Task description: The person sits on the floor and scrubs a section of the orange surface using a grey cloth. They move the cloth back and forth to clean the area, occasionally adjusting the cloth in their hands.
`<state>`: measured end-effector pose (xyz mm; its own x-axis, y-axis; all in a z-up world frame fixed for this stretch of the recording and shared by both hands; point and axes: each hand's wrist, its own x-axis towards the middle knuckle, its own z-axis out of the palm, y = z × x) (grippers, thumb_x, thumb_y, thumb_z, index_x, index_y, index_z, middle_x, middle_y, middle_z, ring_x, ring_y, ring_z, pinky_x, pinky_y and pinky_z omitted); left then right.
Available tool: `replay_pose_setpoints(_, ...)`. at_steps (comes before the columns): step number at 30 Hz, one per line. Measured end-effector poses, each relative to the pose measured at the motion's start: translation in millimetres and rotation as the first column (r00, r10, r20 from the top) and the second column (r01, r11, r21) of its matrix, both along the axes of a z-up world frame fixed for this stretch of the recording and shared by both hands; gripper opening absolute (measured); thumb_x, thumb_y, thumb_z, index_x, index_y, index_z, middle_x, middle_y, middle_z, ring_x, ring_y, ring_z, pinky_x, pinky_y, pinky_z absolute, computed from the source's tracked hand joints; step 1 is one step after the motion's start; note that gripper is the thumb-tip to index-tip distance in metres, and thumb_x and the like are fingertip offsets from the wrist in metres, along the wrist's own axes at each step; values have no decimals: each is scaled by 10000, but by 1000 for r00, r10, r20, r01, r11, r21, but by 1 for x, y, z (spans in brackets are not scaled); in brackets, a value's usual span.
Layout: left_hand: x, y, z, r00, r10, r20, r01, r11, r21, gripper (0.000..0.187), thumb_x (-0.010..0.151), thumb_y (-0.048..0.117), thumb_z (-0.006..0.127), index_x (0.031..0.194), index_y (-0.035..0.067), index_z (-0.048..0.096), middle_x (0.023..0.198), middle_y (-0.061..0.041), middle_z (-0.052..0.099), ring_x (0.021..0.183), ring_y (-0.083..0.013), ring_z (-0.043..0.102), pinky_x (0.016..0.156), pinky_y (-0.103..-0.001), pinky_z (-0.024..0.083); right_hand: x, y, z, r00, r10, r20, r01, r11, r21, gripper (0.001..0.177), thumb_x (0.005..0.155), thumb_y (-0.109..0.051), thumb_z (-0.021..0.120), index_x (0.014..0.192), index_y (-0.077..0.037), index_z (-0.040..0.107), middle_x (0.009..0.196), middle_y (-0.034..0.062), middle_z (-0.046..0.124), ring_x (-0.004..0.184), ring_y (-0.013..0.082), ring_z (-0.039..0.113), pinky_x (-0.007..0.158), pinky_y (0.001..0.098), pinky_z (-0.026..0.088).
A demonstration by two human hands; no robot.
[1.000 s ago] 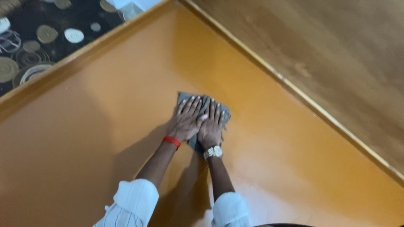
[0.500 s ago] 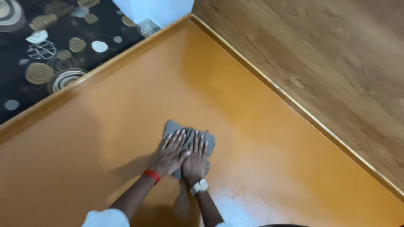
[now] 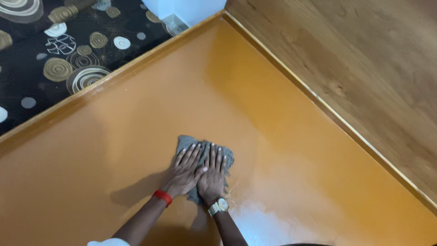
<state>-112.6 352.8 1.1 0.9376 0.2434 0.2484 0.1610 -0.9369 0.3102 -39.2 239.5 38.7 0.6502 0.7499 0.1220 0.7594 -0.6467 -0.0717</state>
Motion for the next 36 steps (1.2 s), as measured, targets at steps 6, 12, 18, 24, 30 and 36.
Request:
replay_pose_setpoints(6, 88, 56, -22, 997, 83, -6, -83, 996, -12, 750, 1061, 564, 249, 1592, 36, 307, 1699, -77, 228, 1576, -229, 149, 1272, -453, 54, 78, 57, -23, 999, -26, -37, 32, 987, 158, 658, 994, -225, 337, 1610, 1, 296, 1720, 162, 185, 1589, 366, 119, 1275, 526, 74)
replay_pose_setpoints(12, 174, 122, -24, 994, 93, -64, -100, 987, -123, 736, 1062, 546, 188, 1601, 54, 282, 1703, -63, 202, 1570, -216, 119, 1265, -453, 33, 162, 119, -41, 999, -43, 18, 40, 991, 125, 633, 1029, -254, 334, 1600, 13, 280, 1732, 155, 183, 1600, 367, 120, 1283, 525, 78)
replay_pose_setpoints(18, 200, 136, -22, 992, 118, -54, -123, 988, -99, 752, 1059, 558, 189, 1604, 50, 287, 1701, -73, 211, 1574, -221, 118, 1269, -447, 34, 188, 140, -46, 998, -70, 8, 69, 992, 108, 664, 998, -255, 344, 1598, 27, 298, 1722, 146, 202, 1585, 366, 127, 1273, 527, 71)
replay_pose_setpoints(24, 160, 121, -12, 994, 106, -13, -106, 994, -34, 774, 1062, 561, 252, 1581, -11, 298, 1699, -124, 227, 1580, -261, 136, 1275, -450, 45, 158, 125, -38, 999, -32, -10, 33, 990, 134, 654, 1005, -268, 326, 1592, 20, 320, 1709, 157, 212, 1587, 364, 117, 1275, 518, 57)
replay_pose_setpoints(30, 76, 94, 34, 999, -36, 16, 37, 997, -72, 757, 1056, 521, 333, 1556, -48, 315, 1669, -184, 260, 1563, -317, 175, 1266, -469, 66, 69, 83, -17, 995, -63, -72, 64, 998, 6, 615, 998, -245, 314, 1534, 50, 381, 1700, 220, 197, 1584, 402, 101, 1277, 535, 37)
replay_pose_setpoints(36, 28, 84, 59, 989, -129, -76, 117, 983, -141, 751, 1033, 523, 391, 1509, -58, 358, 1615, -203, 319, 1523, -334, 204, 1231, -497, 97, 30, 71, 4, 984, -50, -173, 34, 995, -95, 713, 905, -310, 373, 1501, 80, 349, 1665, 207, 184, 1540, 407, 98, 1229, 554, 24)
